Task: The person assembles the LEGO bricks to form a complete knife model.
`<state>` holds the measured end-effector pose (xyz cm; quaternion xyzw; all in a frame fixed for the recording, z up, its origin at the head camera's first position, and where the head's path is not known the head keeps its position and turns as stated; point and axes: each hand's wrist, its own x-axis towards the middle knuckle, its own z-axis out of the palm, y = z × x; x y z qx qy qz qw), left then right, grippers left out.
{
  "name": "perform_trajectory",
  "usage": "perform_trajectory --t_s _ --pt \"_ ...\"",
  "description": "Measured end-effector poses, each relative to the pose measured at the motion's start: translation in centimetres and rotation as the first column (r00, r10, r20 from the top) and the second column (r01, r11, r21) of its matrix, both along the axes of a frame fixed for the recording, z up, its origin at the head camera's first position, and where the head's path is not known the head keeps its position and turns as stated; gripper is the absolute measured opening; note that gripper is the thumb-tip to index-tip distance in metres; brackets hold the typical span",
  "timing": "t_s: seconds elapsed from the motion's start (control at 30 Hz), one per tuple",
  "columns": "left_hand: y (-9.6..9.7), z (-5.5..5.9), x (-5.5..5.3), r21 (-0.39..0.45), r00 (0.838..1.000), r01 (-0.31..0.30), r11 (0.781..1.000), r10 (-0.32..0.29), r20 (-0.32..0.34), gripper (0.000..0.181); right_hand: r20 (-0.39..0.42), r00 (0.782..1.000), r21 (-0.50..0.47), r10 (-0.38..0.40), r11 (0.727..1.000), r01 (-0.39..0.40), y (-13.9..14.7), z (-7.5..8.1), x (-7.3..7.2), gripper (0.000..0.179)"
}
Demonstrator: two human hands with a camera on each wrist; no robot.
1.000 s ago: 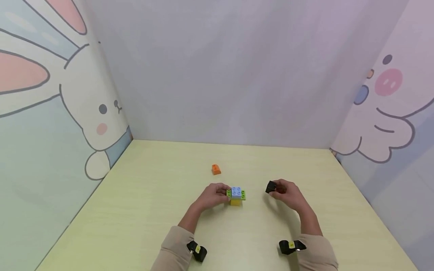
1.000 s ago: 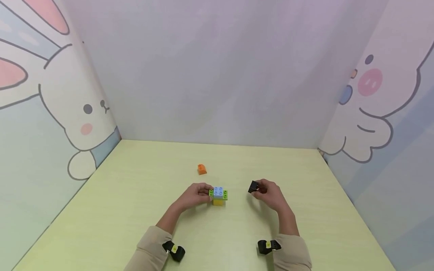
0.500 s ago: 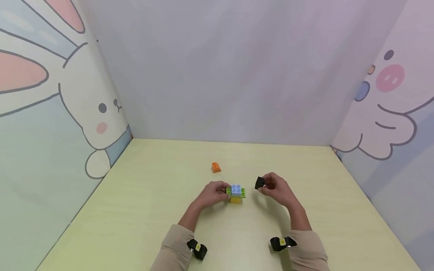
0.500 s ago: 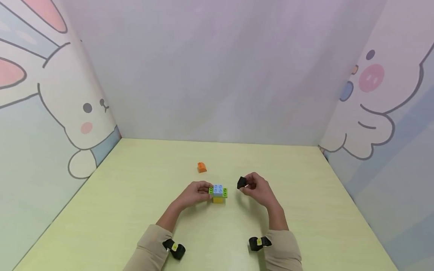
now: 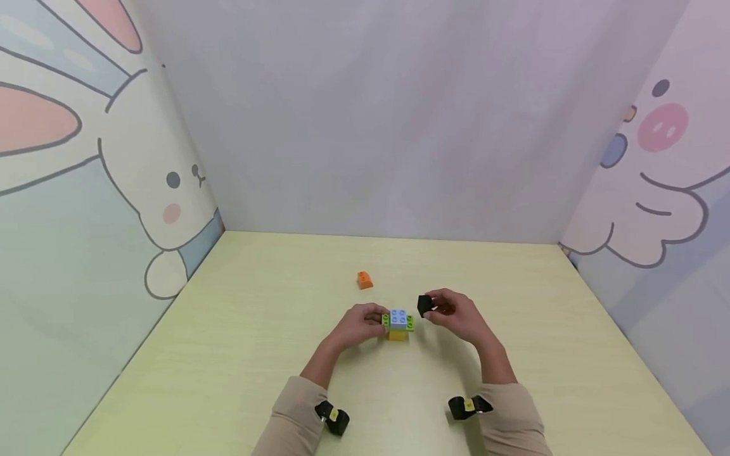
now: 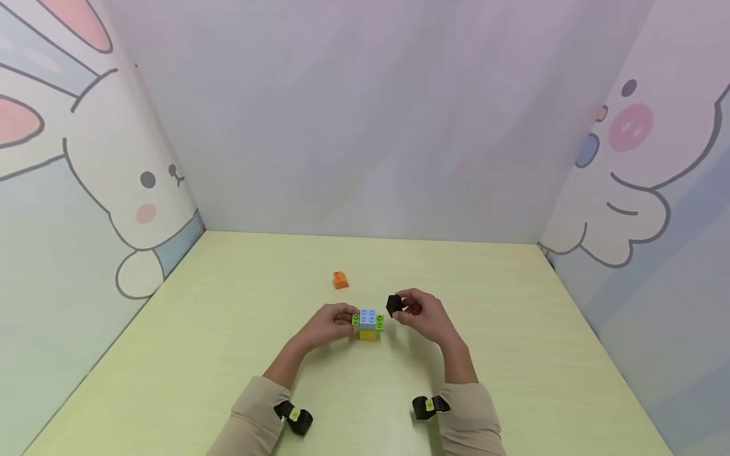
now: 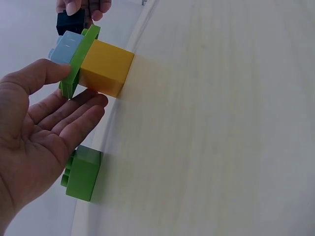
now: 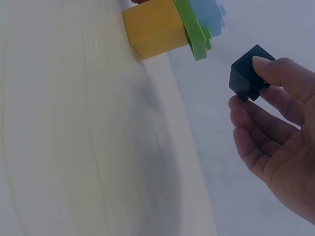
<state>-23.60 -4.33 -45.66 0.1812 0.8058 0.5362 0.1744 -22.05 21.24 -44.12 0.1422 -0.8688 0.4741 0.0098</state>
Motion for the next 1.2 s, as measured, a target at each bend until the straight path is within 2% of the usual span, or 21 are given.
perform_trajectory --t_s 0.07,0.27,0.3,0.53,0.73,1.03,1.2 --pt "0.0 -1.1 -0.6 -0.002 1.0 -0.004 1.0 0.004 0.003 0.029 -0.003 1.0 -0.001 0.009 1.0 -0.009 -0.3 0.1 0.0 0.038" --pt "0.0 -1.1 -0.5 -0.01 1.0 0.006 1.0 -0.006 -0.01 0.029 -0.008 0.999 -0.007 0.034 0.999 -0.034 -1.2 0.6 0.2 0.04" --pt "0.0 -0.9 -0.4 -0.008 1.0 0.007 1.0 -0.007 -0.013 0.029 -0.011 0.999 -0.006 0.037 0.999 -0.038 -1.3 0.6 0.2 0.04" --pt "-0.1 2.4 1.3 0.015 1.0 0.024 1.0 -0.023 -0.018 0.026 -0.041 0.997 -0.019 0.073 0.997 -0.073 -2.1 1.0 0.2 0.039" --pt "-0.2 3.0 1.7 0.012 0.999 0.029 1.0 -0.028 -0.025 0.026 -0.088 0.989 -0.014 0.121 0.992 -0.123 -2.7 0.9 0.1 0.037" --pt "-0.2 2.3 1.3 0.027 0.999 0.032 0.999 -0.031 -0.029 0.025 -0.108 0.983 -0.017 0.149 0.988 -0.152 -3.4 0.7 -0.1 0.03" --pt "-0.1 -0.1 0.0 0.042 0.999 0.032 0.999 -0.031 -0.03 0.025 -0.086 0.987 -0.009 0.136 0.991 -0.137 -3.8 0.9 0.1 0.03"
